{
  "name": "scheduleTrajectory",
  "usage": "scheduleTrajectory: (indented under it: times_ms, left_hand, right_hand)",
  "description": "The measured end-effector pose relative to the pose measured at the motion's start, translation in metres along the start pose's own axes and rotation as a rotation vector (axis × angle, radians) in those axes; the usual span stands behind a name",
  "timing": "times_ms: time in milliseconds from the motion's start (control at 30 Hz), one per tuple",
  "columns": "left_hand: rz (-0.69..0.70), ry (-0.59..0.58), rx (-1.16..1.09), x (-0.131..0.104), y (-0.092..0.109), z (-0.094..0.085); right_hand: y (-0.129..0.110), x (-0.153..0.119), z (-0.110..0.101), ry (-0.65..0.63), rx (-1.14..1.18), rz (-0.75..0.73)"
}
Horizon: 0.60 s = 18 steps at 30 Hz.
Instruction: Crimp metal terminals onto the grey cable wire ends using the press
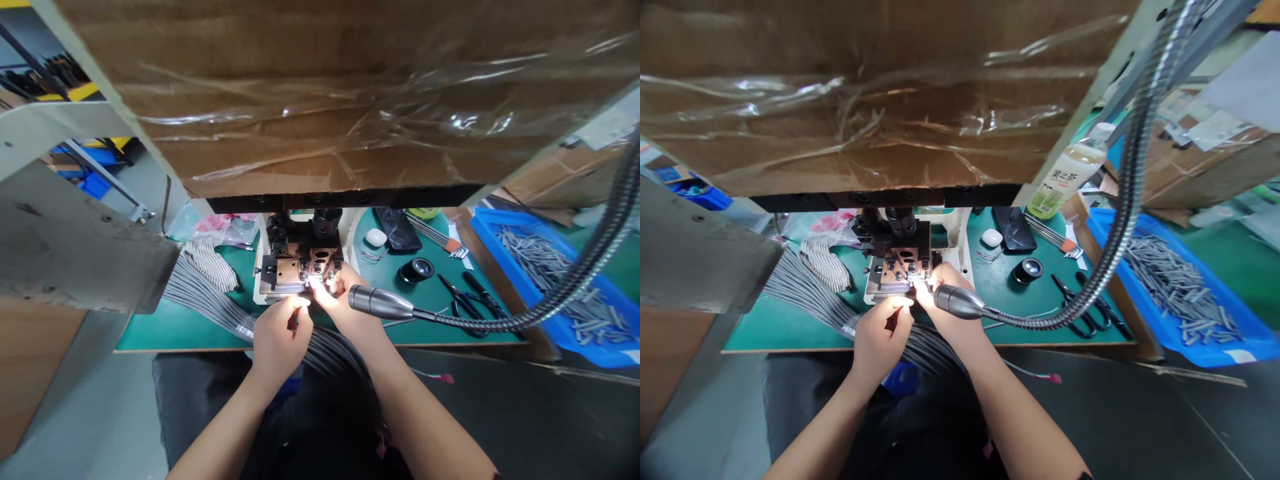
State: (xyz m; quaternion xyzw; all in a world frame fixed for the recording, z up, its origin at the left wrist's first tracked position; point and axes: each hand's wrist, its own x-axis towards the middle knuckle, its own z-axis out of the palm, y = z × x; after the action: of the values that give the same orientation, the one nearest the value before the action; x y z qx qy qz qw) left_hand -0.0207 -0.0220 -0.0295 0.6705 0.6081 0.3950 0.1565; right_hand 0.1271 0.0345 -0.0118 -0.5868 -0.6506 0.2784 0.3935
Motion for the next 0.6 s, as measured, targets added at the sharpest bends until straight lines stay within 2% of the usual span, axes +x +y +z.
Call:
scheduleTrajectory:
  times_ms: [267,500,600]
  left_hand:
    - [0.005,0.001,0.019,-0.0005,0.0005,0.0005]
    - [0.012,-0.005,0.031,-0.0001,0.0017,0.0018]
    - [0.03,-0.018,0.05,0.0002,0.0,-0.0008]
  right_hand:
    - [-0.0037,0.0011,-0.0085,-0.079,-0.023,-0.024]
    - [-0.003,0.0071,-0.0067,-0.107,-0.034,-0.048]
    - [-0.0033,-0.0017,-0.009,-0.12,-0.023,-0.072]
